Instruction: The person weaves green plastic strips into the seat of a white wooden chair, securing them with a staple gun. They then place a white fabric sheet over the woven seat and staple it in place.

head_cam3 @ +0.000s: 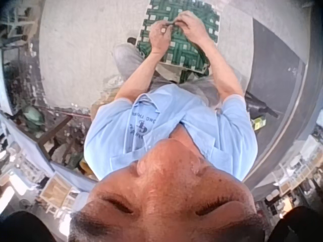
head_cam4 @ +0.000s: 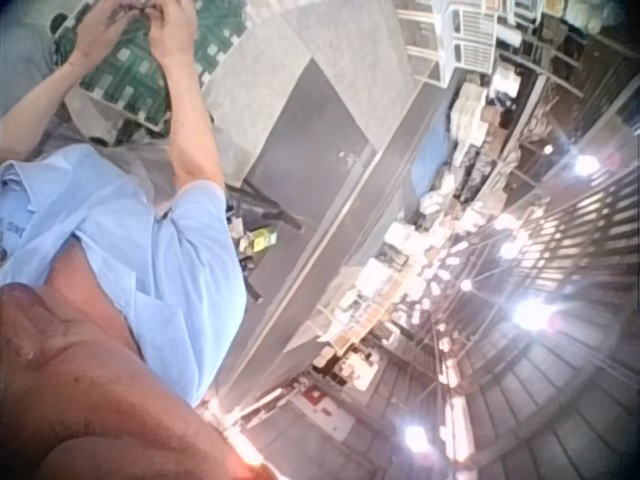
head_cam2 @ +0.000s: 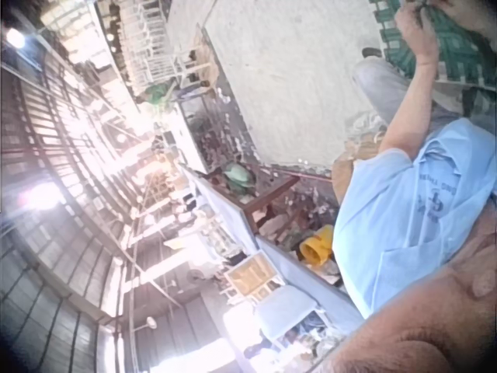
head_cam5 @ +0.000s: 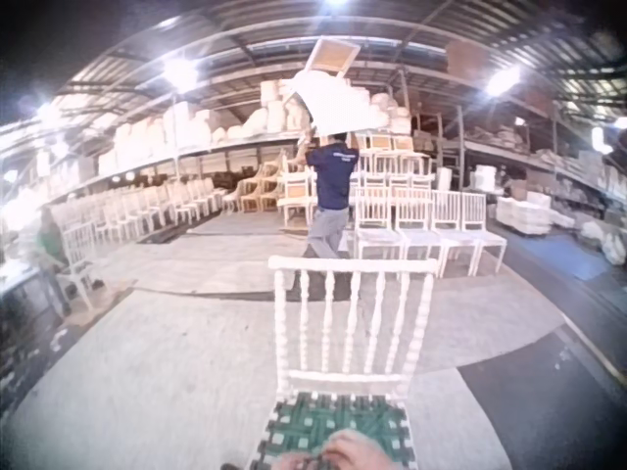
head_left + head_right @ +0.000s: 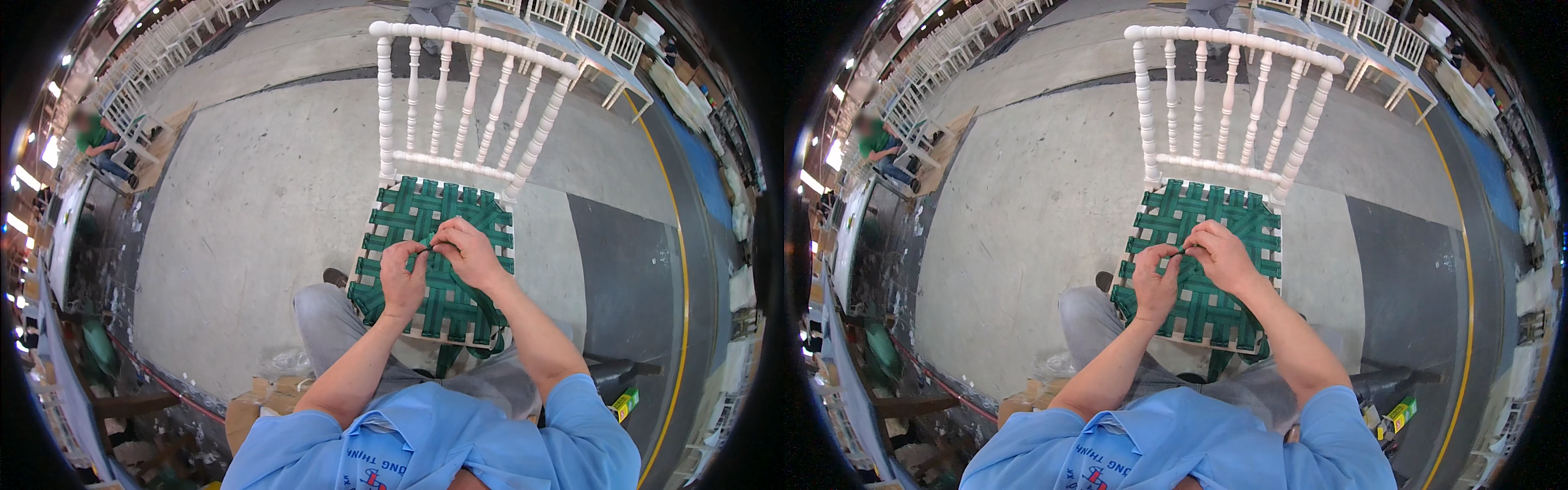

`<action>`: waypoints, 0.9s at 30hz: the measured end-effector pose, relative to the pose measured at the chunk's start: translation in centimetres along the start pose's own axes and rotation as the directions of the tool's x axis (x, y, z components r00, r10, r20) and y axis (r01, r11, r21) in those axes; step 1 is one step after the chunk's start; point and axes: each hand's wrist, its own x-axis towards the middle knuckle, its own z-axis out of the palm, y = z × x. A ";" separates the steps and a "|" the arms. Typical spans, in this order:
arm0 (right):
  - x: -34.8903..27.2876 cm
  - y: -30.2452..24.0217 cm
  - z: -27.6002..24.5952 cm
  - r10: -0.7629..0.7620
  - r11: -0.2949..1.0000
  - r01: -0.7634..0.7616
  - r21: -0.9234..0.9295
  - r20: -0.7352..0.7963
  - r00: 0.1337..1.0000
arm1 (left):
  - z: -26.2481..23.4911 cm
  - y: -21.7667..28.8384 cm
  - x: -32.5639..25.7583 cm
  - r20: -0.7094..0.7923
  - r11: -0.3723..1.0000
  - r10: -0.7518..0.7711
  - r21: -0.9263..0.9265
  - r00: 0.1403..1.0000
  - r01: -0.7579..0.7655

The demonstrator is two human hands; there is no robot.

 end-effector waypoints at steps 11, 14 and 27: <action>9.0 8.4 4.7 0.353 0.934 -0.354 -0.055 0.309 0.883 | 4.0 -5.6 1.1 0.600 0.222 -0.570 -0.546 0.562 0.808; 11.9 12.7 7.4 0.386 0.923 -0.365 -0.126 0.317 0.866 | 4.0 -7.3 2.5 0.554 0.309 -0.719 -0.285 0.419 0.907; 18.5 21.8 15.6 0.437 0.881 -0.412 -0.233 0.070 0.897 | 7.3 -20.0 11.0 0.232 0.841 -0.105 0.540 0.967 -0.038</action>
